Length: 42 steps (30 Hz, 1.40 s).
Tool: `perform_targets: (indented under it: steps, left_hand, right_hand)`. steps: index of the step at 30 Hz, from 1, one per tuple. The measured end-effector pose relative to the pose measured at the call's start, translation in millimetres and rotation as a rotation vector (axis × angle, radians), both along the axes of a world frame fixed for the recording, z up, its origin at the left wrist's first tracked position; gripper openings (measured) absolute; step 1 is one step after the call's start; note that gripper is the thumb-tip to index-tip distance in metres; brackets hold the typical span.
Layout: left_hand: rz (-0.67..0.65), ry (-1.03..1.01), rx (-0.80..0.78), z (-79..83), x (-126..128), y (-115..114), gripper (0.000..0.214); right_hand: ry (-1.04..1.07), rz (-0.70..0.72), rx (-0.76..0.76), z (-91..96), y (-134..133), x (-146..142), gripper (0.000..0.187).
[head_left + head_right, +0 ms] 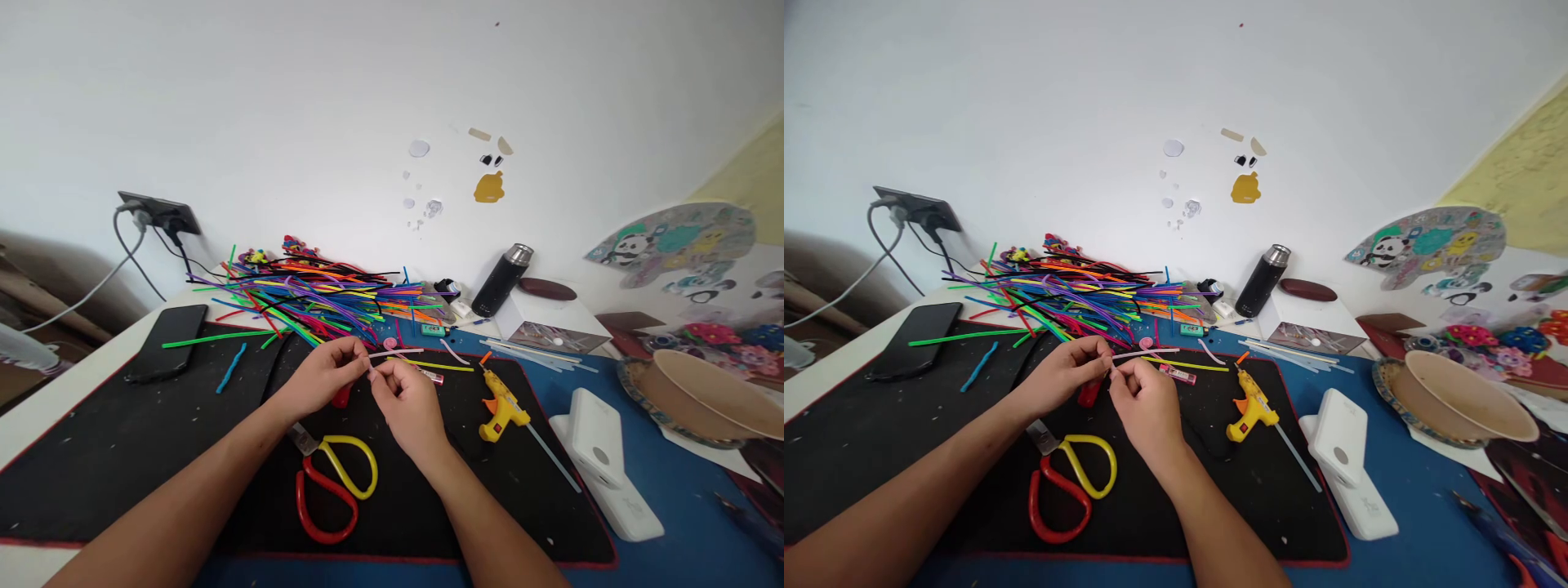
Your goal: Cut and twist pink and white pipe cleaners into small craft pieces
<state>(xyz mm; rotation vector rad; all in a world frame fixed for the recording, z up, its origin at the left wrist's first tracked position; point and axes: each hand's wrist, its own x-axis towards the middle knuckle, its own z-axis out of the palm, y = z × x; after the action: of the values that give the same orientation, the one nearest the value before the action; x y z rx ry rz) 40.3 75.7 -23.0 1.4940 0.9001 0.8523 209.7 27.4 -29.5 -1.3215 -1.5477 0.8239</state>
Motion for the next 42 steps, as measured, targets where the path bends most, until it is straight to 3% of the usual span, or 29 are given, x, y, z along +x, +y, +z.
perform_targets:
  steps: [5,13,18,23,32,37,42]
  left_hand:
    - [0.03,0.014,0.023,-1.9,1,1,0.033]
    - [-0.06,-0.123,-0.1,-1.9,-6,5,0.041]
    - [-0.096,-0.302,-0.144,1.7,-7,5,0.037]
    - [-0.12,-0.34,-0.162,5.7,-8,4,0.032]
    - [-0.087,-0.283,-0.179,5.1,-9,5,0.035]
    - [-0.065,-0.257,-0.182,6.2,-11,6,0.034]
    - [-0.047,-0.235,-0.175,9.2,-11,5,0.035]
  right_hand:
    - [0.016,-0.015,-0.01,-0.2,1,1,0.023]
    - [0.498,0.174,-0.349,6.4,4,4,0.028]
    - [0.666,0.242,-0.409,5.4,3,5,0.03]
    - [0.771,0.266,-0.437,6.6,2,7,0.029]
    - [0.617,0.25,-0.44,6.3,3,6,0.036]
    - [0.478,0.176,-0.338,4.8,5,7,0.037]
    - [0.471,0.203,-0.34,3.6,5,6,0.037]
